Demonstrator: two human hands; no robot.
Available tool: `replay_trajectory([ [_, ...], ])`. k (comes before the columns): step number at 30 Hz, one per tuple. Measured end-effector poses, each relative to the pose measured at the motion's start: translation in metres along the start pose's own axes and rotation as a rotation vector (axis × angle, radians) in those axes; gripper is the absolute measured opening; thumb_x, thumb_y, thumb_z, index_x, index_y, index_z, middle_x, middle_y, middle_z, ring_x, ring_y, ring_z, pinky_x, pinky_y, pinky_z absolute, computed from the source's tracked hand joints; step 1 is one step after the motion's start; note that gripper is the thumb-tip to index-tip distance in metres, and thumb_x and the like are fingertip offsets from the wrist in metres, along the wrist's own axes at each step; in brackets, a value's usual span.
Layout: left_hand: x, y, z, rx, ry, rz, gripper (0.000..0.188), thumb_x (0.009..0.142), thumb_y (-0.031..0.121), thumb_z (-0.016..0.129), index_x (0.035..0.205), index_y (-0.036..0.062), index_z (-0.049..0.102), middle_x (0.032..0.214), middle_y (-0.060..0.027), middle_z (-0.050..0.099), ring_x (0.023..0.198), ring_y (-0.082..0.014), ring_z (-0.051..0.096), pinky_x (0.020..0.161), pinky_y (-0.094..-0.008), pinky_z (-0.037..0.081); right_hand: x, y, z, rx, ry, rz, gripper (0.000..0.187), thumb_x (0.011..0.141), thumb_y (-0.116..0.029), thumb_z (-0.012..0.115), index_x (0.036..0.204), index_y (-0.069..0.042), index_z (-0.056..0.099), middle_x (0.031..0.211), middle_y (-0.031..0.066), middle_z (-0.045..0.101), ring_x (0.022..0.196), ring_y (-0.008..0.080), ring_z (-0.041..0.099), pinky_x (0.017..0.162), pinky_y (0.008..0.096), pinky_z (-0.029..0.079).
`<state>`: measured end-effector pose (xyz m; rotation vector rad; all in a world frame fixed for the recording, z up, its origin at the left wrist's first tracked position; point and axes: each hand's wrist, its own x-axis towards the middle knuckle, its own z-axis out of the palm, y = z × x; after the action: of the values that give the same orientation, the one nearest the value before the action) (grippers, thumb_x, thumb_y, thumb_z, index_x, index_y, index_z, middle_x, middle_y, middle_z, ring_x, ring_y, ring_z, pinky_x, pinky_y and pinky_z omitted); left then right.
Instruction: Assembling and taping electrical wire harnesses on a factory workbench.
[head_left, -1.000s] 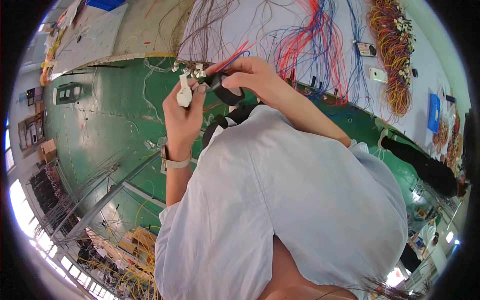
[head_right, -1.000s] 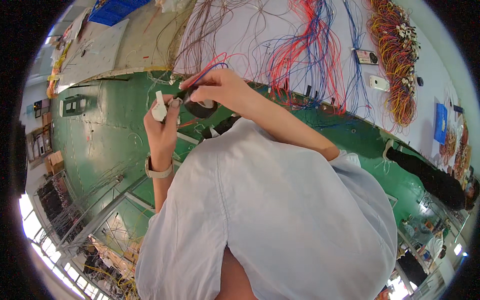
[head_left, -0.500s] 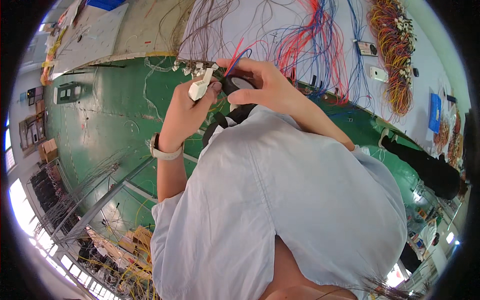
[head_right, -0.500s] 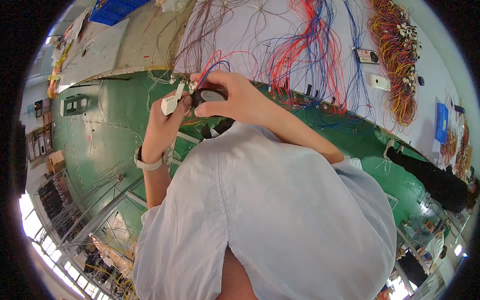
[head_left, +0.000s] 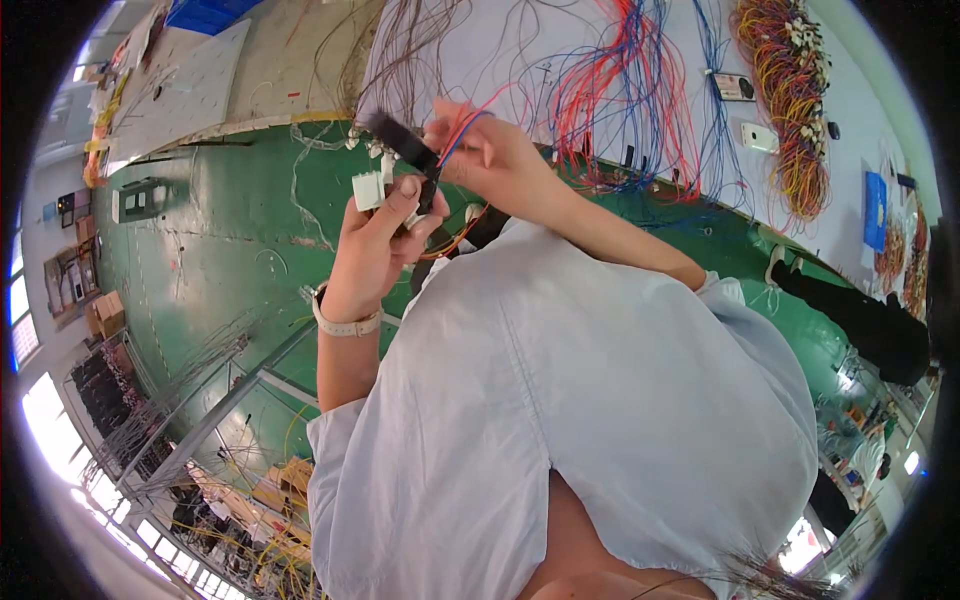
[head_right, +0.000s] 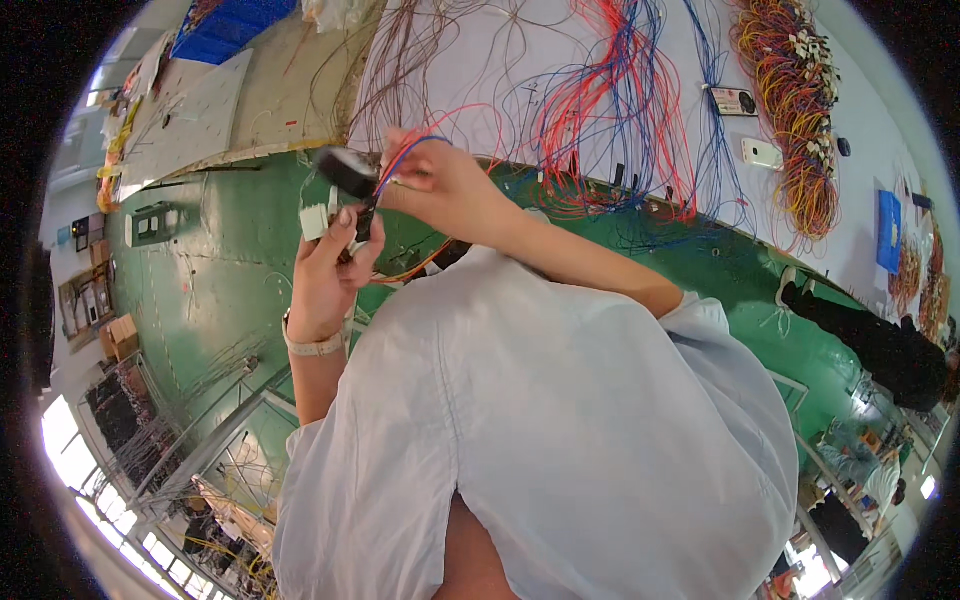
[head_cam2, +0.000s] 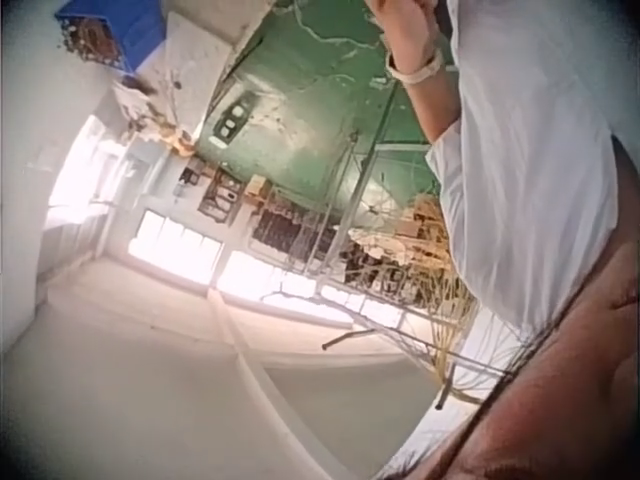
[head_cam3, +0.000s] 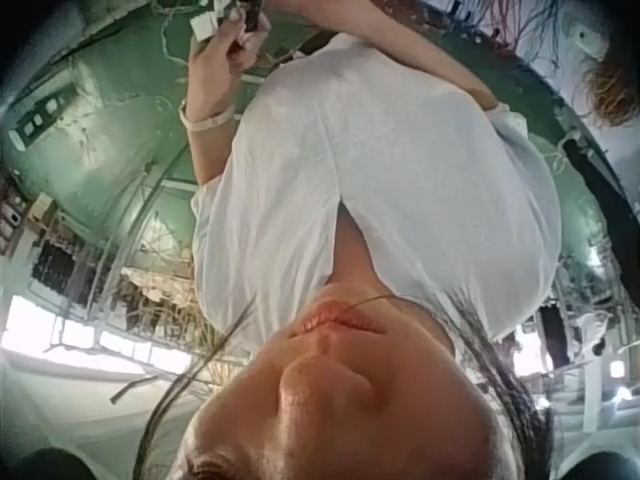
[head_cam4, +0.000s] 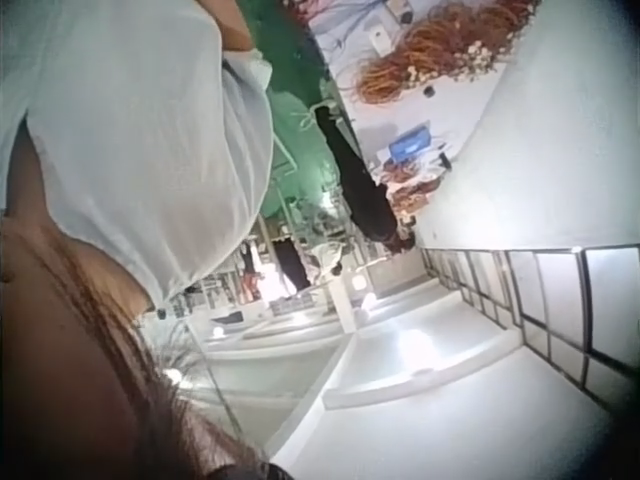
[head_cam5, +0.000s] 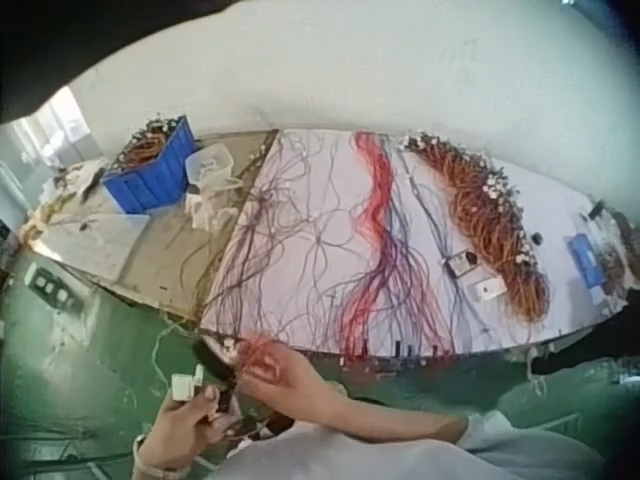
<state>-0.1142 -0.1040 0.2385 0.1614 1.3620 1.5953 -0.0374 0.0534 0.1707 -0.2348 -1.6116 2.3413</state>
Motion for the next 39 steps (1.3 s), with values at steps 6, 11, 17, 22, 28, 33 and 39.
replay_trajectory([
  [6, -0.002, -0.004, -0.008, -0.08, -0.056, 0.122, 0.025, 0.096, 0.021, 0.05, 0.095, -0.0021, 0.058, 0.06, 0.0016, 0.047, 0.045, -0.0025, 0.025, 0.043, -0.0197, 0.023, 0.014, -0.021, -0.018, 0.604, -0.351, 0.235, 0.03, 0.085, -0.017, 0.053, 0.101, 0.006, 0.064, 0.11, 0.0148, 0.062, 0.101, 0.0196, 0.059, 0.087, 0.0317, 0.047],
  [11, -0.005, -0.006, -0.002, 0.075, 0.13, 0.094, 0.026, 0.096, 0.024, 0.051, 0.094, -0.0002, 0.058, 0.062, 0.0022, 0.048, 0.045, -0.0026, 0.025, 0.044, -0.02, 0.024, 0.01, -0.047, -0.012, 0.141, -0.46, 0.346, 0.034, 0.072, -0.005, 0.066, 0.106, 0.0, 0.061, 0.107, 0.009, 0.059, 0.104, 0.0178, 0.055, 0.088, 0.0296, 0.043],
  [17, -0.022, -0.008, -0.004, 0.004, -0.043, -0.002, 0.031, 0.094, 0.028, 0.052, 0.11, 0.0013, 0.055, 0.078, -0.0061, 0.058, 0.048, -0.0029, 0.029, 0.042, -0.0201, 0.019, 0.007, -0.038, -0.02, 0.083, -0.464, 0.127, 0.058, 0.066, 0.006, 0.069, 0.121, 0.0, 0.053, 0.109, 0.0046, 0.055, 0.106, 0.0151, 0.051, 0.087, 0.0274, 0.044],
  [22, -0.021, -0.01, 0.0, 0.04, 0.015, -0.034, 0.03, 0.095, 0.027, 0.051, 0.11, 0.0012, 0.055, 0.075, -0.0046, 0.055, 0.048, -0.003, 0.029, 0.043, -0.0199, 0.02, 0.014, -0.023, -0.019, -0.169, -0.185, 0.262, 0.05, 0.074, 0.006, 0.06, 0.123, 0.004, 0.051, 0.115, 0.0108, 0.057, 0.113, 0.0171, 0.051, 0.091, 0.0297, 0.044],
  [28, -0.017, -0.01, -0.001, -0.026, 0.036, 0.042, 0.028, 0.096, 0.027, 0.05, 0.105, 0.0004, 0.056, 0.068, 0.0, 0.048, 0.048, -0.0027, 0.028, 0.042, -0.0197, 0.019, 0.014, -0.044, -0.025, 0.605, -0.698, 0.067, 0.037, 0.073, -0.025, 0.058, 0.094, 0.005, 0.06, 0.12, 0.024, 0.054, 0.117, 0.0311, 0.05, 0.098, 0.0414, 0.037],
  [33, -0.019, -0.008, 0.0, -0.079, 0.148, 0.068, 0.024, 0.095, 0.022, 0.052, 0.099, -0.0009, 0.057, 0.069, -0.0031, 0.055, 0.046, -0.0029, 0.03, 0.041, -0.0192, 0.021, 0.003, -0.046, -0.021, 0.191, -0.463, 0.156, 0.036, 0.071, -0.009, 0.065, 0.105, 0.0, 0.057, 0.116, 0.0152, 0.056, 0.111, 0.0235, 0.052, 0.097, 0.0356, 0.04],
  [39, -0.033, -0.009, 0.016, -0.042, 0.027, -0.031, 0.01, 0.09, 0.009, 0.051, 0.091, -0.0007, 0.055, 0.073, -0.0082, 0.059, 0.049, -0.0051, 0.036, 0.042, -0.0191, 0.026, -0.002, -0.042, -0.029, 0.043, -0.569, 0.057, 0.06, 0.066, 0.002, 0.071, 0.123, -0.002, 0.052, 0.115, 0.0056, 0.056, 0.107, 0.0144, 0.051, 0.094, 0.0277, 0.039],
])
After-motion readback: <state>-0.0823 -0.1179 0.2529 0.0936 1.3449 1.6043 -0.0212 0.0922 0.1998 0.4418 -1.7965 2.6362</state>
